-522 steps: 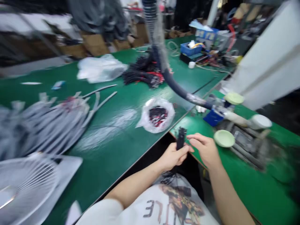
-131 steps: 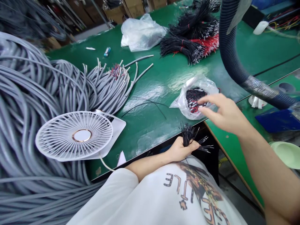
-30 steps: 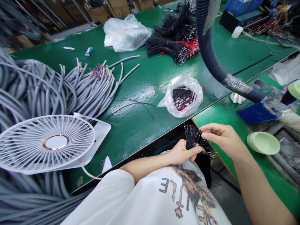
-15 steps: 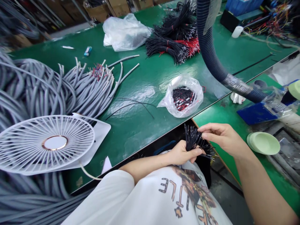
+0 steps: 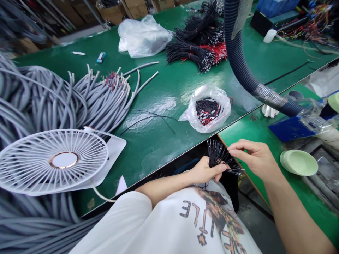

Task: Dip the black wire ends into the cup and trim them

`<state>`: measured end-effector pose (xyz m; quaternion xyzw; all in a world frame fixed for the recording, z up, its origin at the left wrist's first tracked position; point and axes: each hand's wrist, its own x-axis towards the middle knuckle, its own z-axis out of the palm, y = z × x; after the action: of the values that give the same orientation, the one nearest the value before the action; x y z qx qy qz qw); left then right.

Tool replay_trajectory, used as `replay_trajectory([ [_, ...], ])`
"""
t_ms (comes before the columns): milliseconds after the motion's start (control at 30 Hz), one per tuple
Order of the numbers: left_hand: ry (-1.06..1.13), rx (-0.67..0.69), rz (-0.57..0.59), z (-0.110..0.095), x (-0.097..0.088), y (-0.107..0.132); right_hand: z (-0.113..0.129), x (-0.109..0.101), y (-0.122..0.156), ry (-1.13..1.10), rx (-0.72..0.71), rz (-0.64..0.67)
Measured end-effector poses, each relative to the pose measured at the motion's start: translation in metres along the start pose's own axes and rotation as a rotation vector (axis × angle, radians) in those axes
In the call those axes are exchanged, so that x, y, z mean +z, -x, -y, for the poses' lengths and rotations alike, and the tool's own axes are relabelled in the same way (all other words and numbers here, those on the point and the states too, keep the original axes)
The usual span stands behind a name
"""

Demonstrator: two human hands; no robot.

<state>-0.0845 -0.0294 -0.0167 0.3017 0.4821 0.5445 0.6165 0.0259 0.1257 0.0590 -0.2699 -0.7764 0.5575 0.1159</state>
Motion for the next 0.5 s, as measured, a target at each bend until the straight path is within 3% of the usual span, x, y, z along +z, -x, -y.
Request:
replay_trajectory([
  [167, 0.018, -0.002, -0.039, 0.003, -0.001, -0.001, 0.011, -0.001, 0.005, 0.039, -0.136, -0.283],
  [333, 0.071, 0.033, -0.043, 0.007, -0.007, -0.001, 0.060, -0.008, -0.017, 0.038, -0.204, -0.539],
  [433, 0.097, 0.050, -0.075, 0.010, -0.012, 0.001, 0.106, -0.008, -0.046, 0.039, -0.350, -0.543],
  [500, 0.113, 0.064, -0.093, 0.012, -0.015, 0.004, 0.140, -0.002, -0.069, 0.017, -0.479, -0.445],
])
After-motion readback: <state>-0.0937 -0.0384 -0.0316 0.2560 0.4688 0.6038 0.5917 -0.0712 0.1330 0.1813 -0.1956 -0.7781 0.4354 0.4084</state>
